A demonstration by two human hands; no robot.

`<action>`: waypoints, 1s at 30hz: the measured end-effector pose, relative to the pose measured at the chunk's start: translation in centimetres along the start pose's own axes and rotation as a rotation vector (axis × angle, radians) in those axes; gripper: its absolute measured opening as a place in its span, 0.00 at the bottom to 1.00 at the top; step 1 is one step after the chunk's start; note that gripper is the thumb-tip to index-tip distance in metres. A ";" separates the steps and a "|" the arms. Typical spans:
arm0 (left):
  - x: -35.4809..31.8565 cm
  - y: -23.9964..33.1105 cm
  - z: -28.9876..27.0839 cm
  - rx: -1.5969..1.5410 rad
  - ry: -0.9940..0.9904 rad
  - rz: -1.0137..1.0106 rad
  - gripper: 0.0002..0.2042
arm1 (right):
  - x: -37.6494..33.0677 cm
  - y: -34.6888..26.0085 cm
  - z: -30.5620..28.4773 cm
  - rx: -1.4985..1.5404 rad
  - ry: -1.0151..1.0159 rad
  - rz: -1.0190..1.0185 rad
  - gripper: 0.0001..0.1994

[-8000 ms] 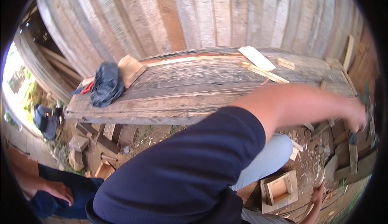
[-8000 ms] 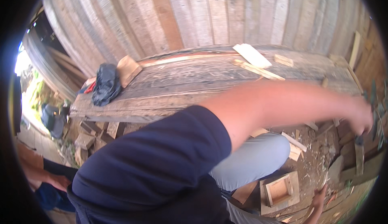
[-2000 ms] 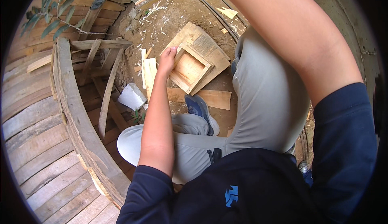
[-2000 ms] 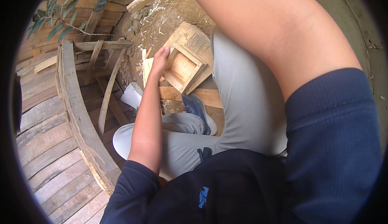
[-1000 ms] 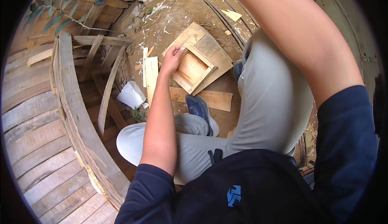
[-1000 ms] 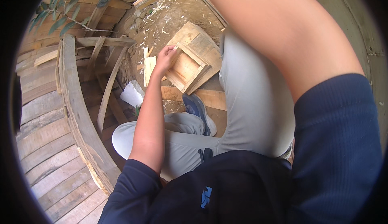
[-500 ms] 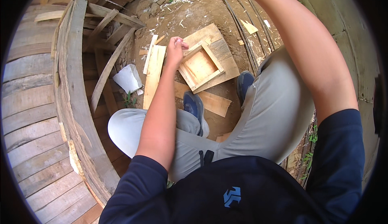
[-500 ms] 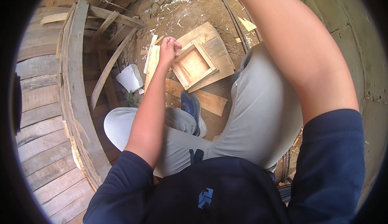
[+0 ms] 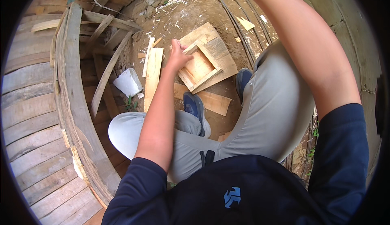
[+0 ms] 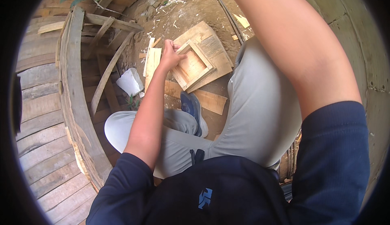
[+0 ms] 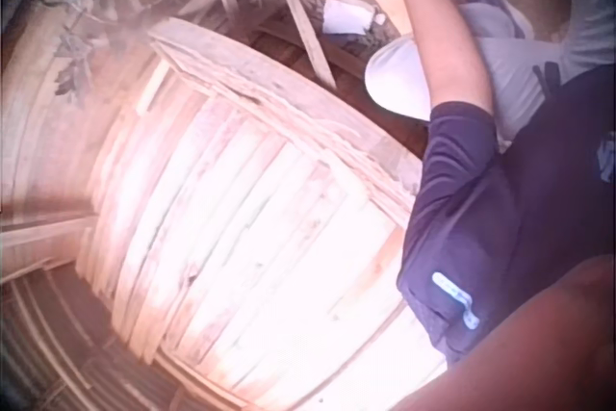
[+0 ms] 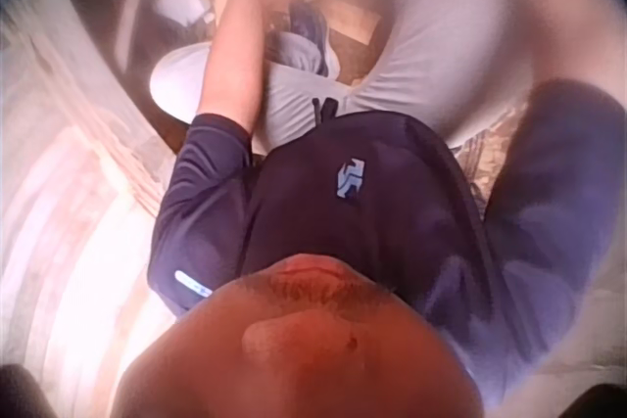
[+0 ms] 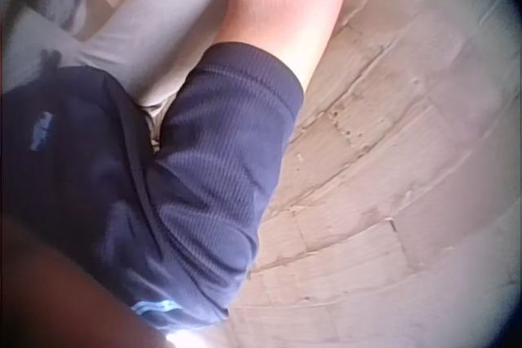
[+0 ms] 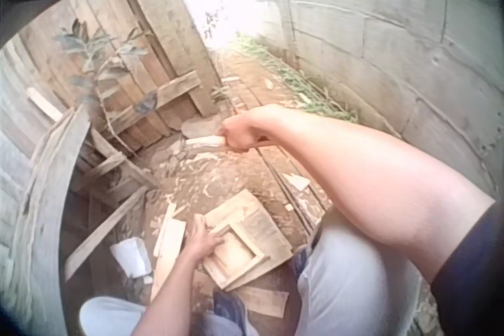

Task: The person assembles a small wooden box by hand, fitting pieces together and tapping them into place. They then use a wooden mallet to secure the joints of the box.

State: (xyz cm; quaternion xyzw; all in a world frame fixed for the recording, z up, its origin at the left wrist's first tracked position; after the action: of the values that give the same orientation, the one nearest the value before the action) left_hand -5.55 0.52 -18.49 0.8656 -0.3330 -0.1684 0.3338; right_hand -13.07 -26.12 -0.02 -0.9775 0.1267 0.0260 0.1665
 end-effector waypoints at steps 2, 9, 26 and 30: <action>0.1 -0.4 -0.1 0.049 -0.010 -0.007 0.28 | -0.1 -0.3 -0.1 0.012 -0.003 0.031 0.17; 0.1 -0.2 -0.3 -0.045 -0.049 -0.029 0.26 | -1.6 -0.8 -0.9 0.022 -0.045 0.109 0.16; -0.4 0.6 -0.3 0.211 -0.090 -0.087 0.39 | -1.1 -0.6 -0.3 0.108 -0.041 0.044 0.15; -2.3 -1.9 -1.8 0.360 0.144 -0.309 0.38 | -1.0 -1.5 -0.2 0.078 -0.033 0.024 0.15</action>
State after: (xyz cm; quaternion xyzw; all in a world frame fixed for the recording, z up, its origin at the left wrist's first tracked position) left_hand -5.35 3.97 -18.30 0.9615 -0.1967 -0.0932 0.1676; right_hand -13.66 -24.53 0.72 -0.9681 0.1367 0.0395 0.2061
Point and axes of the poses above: each hand's wrist, its own x-axis towards the middle knuckle, its own z-axis out of the palm, y = z × x, the point moved 6 cm from there along x, towards the middle knuckle, and after that the axes turned 12 degrees about y, right-handed, at the moved point
